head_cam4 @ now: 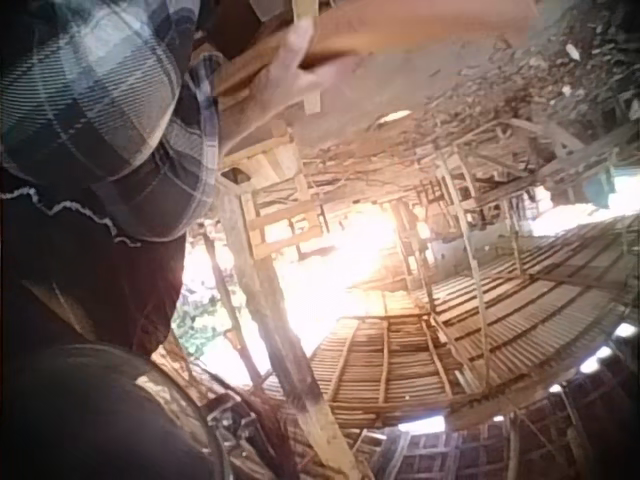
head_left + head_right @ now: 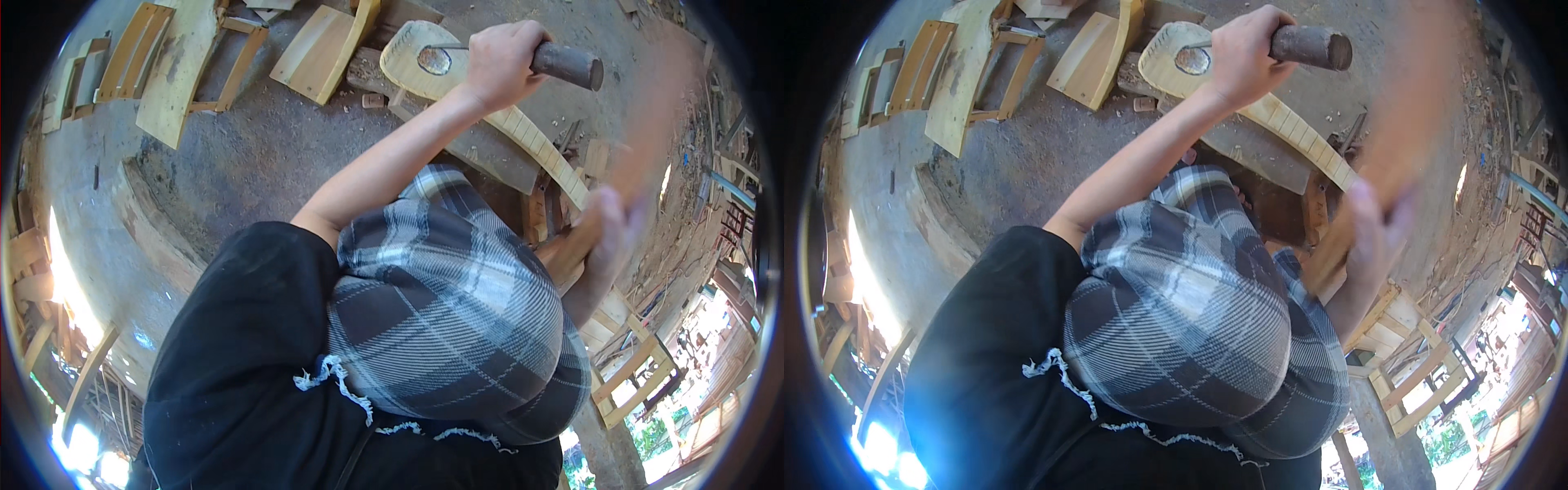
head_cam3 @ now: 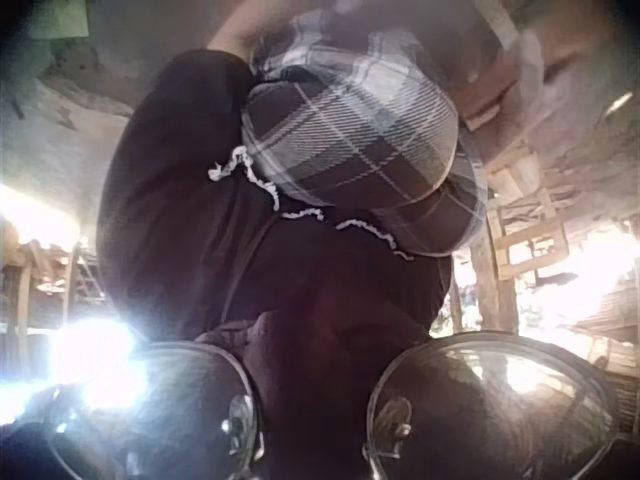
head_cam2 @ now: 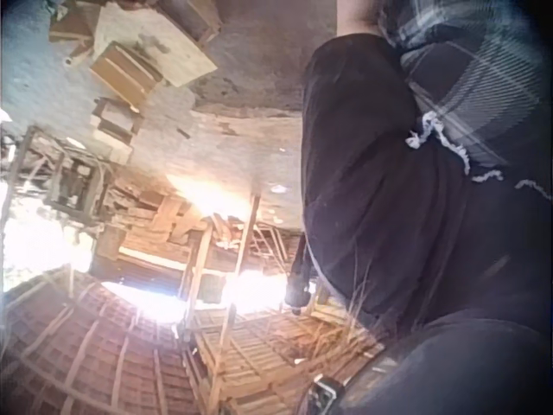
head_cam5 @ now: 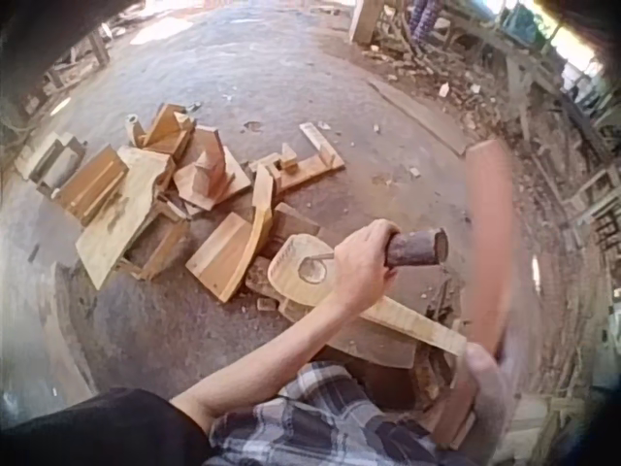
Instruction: Carving a wooden instrument body using a chisel and a wooden mallet.
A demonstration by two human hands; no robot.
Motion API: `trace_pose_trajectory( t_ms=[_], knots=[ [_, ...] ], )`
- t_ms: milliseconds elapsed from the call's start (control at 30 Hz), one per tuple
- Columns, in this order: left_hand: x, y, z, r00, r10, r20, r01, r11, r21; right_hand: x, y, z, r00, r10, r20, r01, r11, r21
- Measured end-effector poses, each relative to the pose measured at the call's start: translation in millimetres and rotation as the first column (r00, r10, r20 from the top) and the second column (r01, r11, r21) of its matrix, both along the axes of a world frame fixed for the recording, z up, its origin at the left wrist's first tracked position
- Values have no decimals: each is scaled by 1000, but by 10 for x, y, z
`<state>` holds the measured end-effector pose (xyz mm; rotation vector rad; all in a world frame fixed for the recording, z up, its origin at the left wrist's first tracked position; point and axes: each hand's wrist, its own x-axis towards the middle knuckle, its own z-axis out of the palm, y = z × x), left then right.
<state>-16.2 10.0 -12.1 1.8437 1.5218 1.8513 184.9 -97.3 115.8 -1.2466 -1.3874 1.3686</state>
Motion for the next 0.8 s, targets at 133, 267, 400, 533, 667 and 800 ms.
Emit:
trace_pose_trajectory(
  t_ms=[133,267,400,533,667,800],
  knots=[
    [-17,-2,0,999,-11,46,11,1000,-15,-125,45,144,920,-192,342,166,981,102],
    [61,48,37,998,-37,52,38,999,-7,-127,15,293,902,-227,368,224,973,50],
    [-31,104,15,998,18,64,-17,1000,-9,-424,248,402,812,-146,566,112,989,94],
    [131,113,106,994,-23,104,23,1000,7,-389,237,714,784,-250,568,195,968,158],
    [24,136,6,995,59,84,-59,998,-8,-759,448,808,687,25,726,-79,996,41],
    [94,188,10,992,-3,126,-1,1000,30,-581,458,1023,824,-74,562,49,997,59]
  ],
)
